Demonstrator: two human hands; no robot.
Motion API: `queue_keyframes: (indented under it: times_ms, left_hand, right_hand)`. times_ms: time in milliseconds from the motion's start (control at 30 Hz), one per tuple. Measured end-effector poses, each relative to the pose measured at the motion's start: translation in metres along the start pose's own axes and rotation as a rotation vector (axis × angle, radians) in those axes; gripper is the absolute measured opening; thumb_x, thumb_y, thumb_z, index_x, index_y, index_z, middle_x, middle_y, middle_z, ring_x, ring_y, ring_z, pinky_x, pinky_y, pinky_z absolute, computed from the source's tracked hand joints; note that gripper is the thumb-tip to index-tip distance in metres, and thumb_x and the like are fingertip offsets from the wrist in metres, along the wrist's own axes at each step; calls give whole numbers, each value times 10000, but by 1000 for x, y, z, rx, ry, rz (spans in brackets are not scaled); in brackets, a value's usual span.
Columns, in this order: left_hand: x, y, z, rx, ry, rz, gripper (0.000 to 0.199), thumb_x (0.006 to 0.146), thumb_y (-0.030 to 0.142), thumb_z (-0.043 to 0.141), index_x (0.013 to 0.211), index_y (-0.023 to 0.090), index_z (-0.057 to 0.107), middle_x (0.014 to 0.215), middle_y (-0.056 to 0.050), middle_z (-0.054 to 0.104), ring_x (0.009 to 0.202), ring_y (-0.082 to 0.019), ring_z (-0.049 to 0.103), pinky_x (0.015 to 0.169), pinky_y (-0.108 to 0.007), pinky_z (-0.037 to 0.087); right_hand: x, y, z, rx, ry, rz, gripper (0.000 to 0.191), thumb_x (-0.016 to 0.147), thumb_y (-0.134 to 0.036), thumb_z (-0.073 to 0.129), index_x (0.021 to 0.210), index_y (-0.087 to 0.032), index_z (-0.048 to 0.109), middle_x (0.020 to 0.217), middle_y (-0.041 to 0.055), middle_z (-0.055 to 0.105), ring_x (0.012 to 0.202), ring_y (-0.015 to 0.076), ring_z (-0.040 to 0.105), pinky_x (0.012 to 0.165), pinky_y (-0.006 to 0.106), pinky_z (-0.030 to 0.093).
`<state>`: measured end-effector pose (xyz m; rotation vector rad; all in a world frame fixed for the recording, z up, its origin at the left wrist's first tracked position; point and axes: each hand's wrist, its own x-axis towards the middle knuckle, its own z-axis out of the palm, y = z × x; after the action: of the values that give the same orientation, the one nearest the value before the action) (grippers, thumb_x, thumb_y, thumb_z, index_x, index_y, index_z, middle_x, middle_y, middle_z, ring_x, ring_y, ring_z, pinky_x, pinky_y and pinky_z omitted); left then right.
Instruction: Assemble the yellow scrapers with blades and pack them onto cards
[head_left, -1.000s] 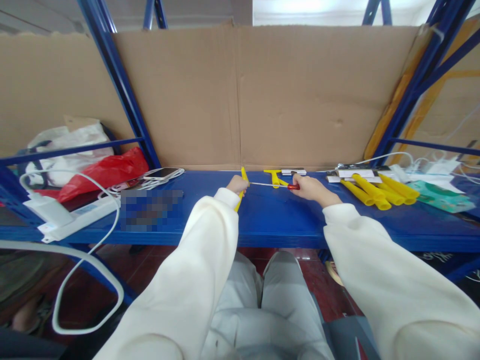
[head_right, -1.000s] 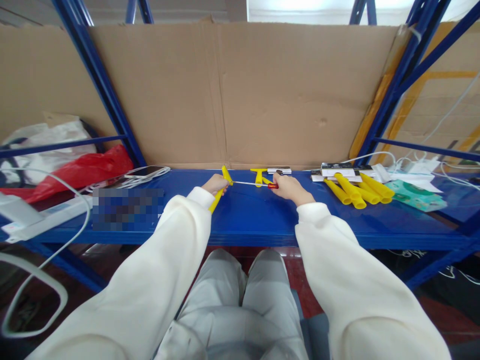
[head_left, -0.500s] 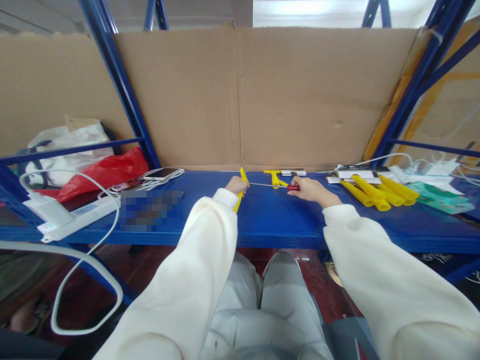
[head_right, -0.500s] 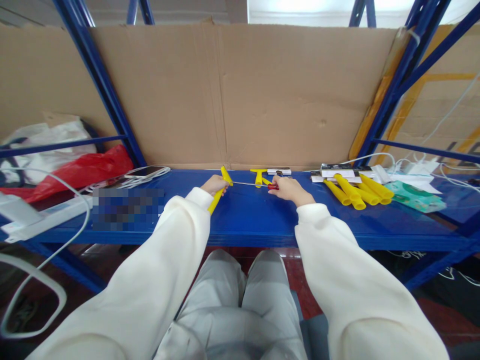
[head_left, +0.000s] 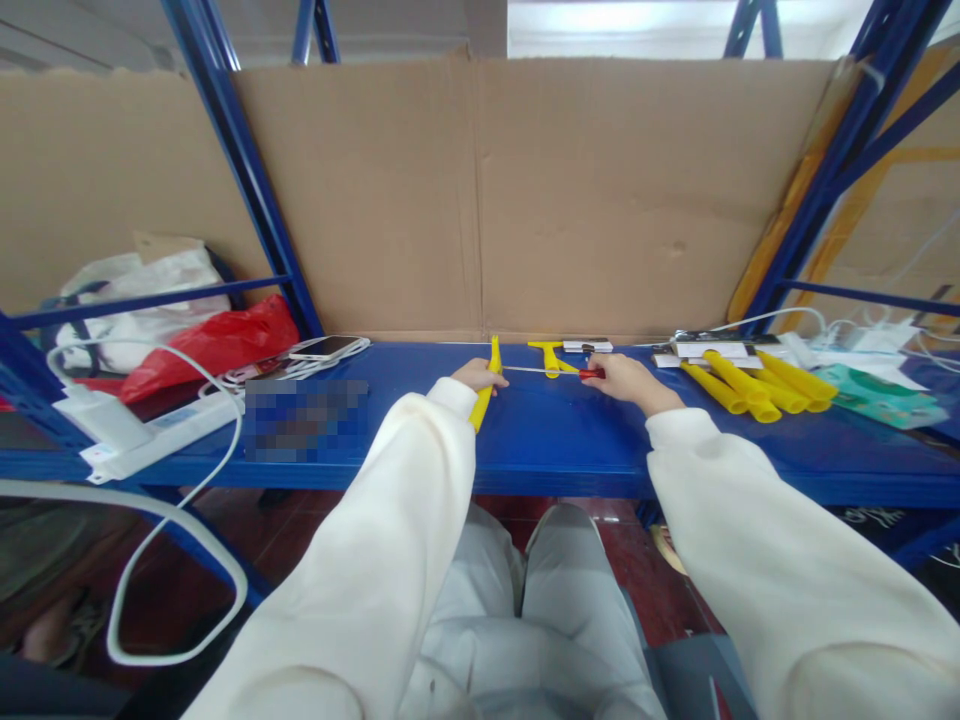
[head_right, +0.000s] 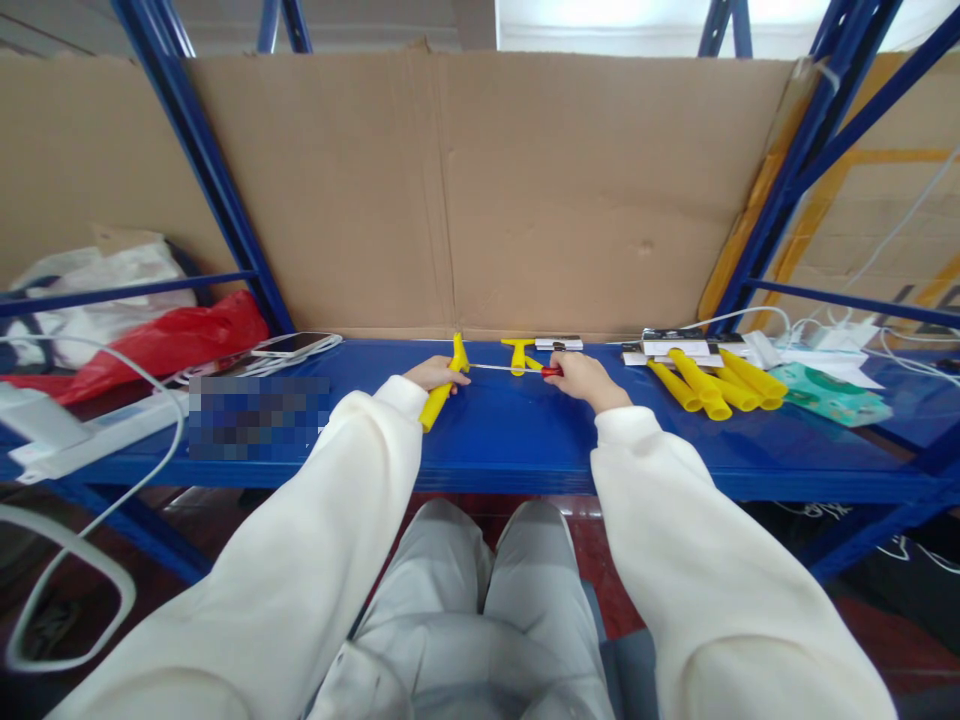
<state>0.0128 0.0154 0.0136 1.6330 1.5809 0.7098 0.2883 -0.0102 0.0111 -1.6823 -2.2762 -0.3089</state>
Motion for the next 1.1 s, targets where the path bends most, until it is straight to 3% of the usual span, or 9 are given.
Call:
queue_keyframes:
  times_ms: [267, 367, 600, 867, 1100]
  left_hand:
    - [5, -5, 1, 74, 12, 30, 119, 775, 60, 690, 885, 106, 678, 494, 29, 586, 464, -125, 565, 556, -231, 471]
    - [3, -4, 2, 76, 10, 36, 137, 773, 43, 677, 897, 100, 677, 474, 39, 563, 446, -119, 547, 532, -225, 456]
    - [-3, 0, 4, 29, 14, 34, 93, 800, 25, 649, 847, 104, 639, 476, 53, 543, 418, -88, 515, 456, -193, 413]
    - [-1, -2, 4, -2, 40, 36, 86, 768, 37, 682, 776, 114, 645, 532, 20, 611, 442, -96, 549, 513, -209, 466]
    - [-2, -1, 5, -7, 41, 44, 109, 764, 36, 688, 727, 118, 627, 524, 21, 603, 442, -90, 549, 511, -202, 468]
  right_hand:
    - [4, 4, 5, 61, -53, -13, 71, 866, -275, 632, 909, -219, 631, 915, 73, 745, 817, 208, 666, 659, 271, 420]
    - [4, 3, 5, 63, -24, 5, 171, 811, -268, 693, 952, -225, 607, 895, 57, 737, 773, 202, 656, 629, 260, 408]
    - [0, -5, -2, 6, -37, 60, 104, 854, -277, 646, 934, -216, 622, 870, 70, 732, 751, 203, 648, 600, 261, 381]
    - [3, 2, 2, 93, -61, -36, 134, 906, -304, 578, 907, -211, 674, 930, 89, 755, 819, 213, 674, 690, 281, 450]
    - [3, -1, 3, 121, -57, 22, 199, 791, -251, 697, 970, -212, 622, 841, 53, 731, 689, 194, 644, 622, 264, 423]
